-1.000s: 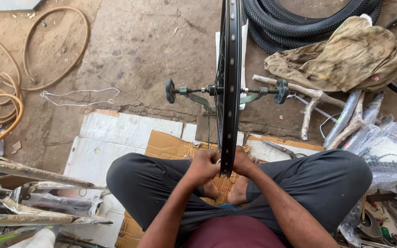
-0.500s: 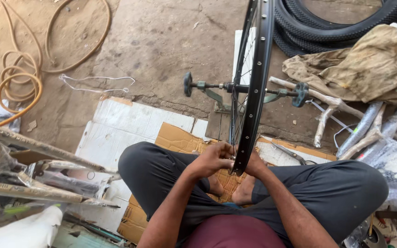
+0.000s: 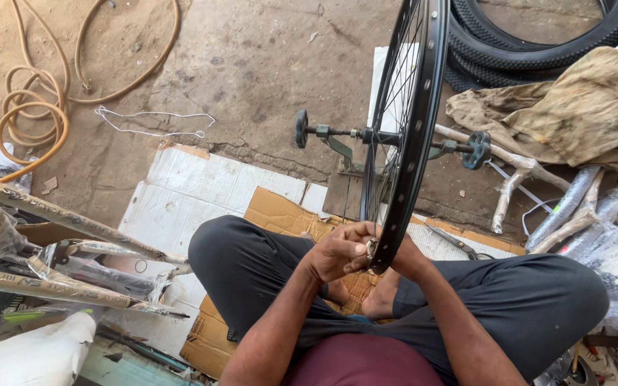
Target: The person sits on the floor and works on a bicycle wheel, adjusting the spokes and hub using a small tool and by hand.
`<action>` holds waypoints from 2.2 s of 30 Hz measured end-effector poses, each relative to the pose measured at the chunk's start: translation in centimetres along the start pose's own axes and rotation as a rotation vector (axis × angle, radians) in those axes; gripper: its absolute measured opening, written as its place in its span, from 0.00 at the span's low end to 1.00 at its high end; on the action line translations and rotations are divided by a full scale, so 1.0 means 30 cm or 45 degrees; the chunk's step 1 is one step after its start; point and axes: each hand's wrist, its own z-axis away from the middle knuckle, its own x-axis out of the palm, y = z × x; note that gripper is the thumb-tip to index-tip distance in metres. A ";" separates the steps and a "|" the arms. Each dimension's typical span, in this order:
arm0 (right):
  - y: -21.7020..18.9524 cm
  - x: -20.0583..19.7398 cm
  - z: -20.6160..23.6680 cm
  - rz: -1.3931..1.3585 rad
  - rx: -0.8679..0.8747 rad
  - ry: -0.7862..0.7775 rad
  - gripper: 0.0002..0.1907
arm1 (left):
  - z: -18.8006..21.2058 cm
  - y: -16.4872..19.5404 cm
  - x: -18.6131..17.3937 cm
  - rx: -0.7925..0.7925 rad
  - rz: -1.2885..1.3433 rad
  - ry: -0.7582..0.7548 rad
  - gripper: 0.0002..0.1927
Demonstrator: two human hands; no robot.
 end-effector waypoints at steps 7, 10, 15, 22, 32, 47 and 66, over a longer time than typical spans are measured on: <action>-0.032 -0.011 0.016 0.438 0.035 0.098 0.18 | 0.026 0.008 -0.010 -0.016 -0.854 0.161 0.17; -0.037 -0.029 0.028 0.594 0.128 0.029 0.17 | 0.028 -0.007 -0.018 -0.253 -1.034 0.387 0.21; -0.019 -0.053 0.031 0.792 -0.090 0.037 0.17 | -0.019 -0.067 -0.052 0.003 -1.741 0.564 0.15; 0.051 -0.046 0.009 0.126 0.005 -0.023 0.17 | -0.028 -0.172 -0.102 0.039 -1.443 0.938 0.18; 0.093 0.065 0.014 0.350 -0.581 0.352 0.09 | -0.033 -0.258 -0.164 -0.109 -0.534 0.880 0.23; 0.132 0.113 -0.037 -0.420 0.147 0.623 0.09 | -0.101 -0.271 -0.223 -0.058 -1.144 1.058 0.18; 0.034 -0.085 -0.129 0.774 -0.226 0.833 0.15 | -0.151 -0.032 -0.104 0.118 -1.278 0.995 0.28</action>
